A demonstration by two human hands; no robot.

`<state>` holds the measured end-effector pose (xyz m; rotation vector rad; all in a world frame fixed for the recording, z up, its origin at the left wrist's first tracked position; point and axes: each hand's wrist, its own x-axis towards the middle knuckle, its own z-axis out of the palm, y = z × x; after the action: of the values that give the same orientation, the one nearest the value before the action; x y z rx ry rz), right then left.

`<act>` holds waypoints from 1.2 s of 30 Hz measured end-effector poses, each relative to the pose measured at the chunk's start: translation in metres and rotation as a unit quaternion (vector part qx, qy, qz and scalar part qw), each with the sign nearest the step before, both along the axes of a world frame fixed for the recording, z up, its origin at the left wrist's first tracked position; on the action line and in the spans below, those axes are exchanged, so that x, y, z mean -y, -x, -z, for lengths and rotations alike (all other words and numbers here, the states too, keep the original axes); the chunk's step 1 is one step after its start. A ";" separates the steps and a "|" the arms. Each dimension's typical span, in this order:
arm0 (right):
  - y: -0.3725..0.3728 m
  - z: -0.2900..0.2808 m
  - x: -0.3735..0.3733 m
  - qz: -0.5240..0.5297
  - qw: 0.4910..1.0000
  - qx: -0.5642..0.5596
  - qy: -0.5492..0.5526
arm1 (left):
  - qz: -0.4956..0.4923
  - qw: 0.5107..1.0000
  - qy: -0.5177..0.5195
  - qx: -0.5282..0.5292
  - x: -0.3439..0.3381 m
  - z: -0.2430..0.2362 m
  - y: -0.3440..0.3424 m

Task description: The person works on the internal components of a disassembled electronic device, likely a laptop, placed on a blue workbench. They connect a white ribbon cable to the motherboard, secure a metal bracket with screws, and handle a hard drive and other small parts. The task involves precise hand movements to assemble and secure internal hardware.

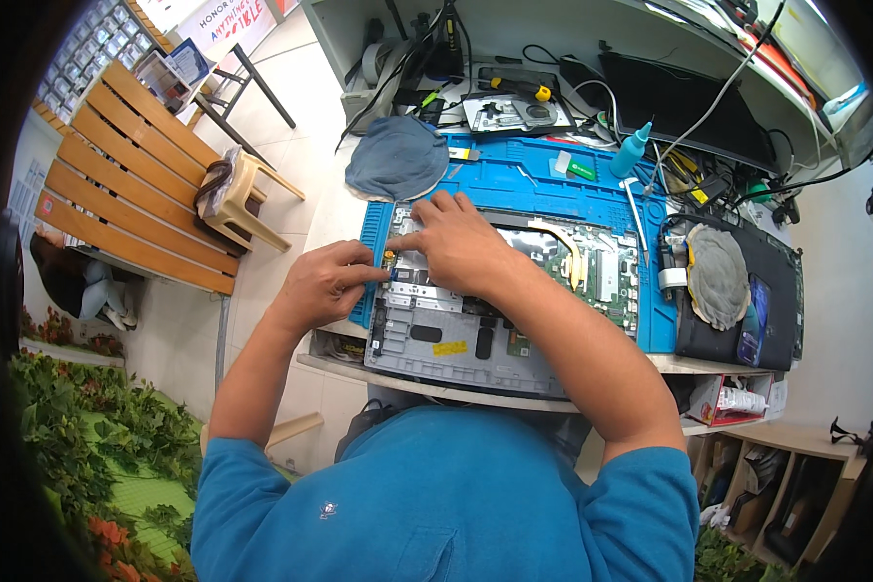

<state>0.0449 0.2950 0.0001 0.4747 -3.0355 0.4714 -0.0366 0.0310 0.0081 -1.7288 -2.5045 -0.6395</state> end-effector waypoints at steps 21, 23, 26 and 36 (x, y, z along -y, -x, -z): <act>-0.010 0.007 0.001 -0.028 0.996 -0.077 0.043 | -0.045 0.995 -0.047 0.077 -0.003 -0.010 0.000; -0.022 0.005 0.000 -0.022 0.994 -0.093 0.047 | -0.052 0.994 -0.066 0.073 -0.004 -0.011 0.002; -0.063 -0.016 -0.010 -0.016 0.994 -0.093 0.060 | -0.055 0.988 -0.104 0.105 -0.003 -0.011 0.007; -0.266 -0.044 -0.079 0.392 0.876 -0.146 0.242 | -0.084 0.961 -0.171 0.202 -0.006 -0.004 0.023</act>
<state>0.3113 0.3742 0.0445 -0.6276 -2.3805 0.9240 -0.0593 0.0366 0.0117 -1.3575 -2.5335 -1.4348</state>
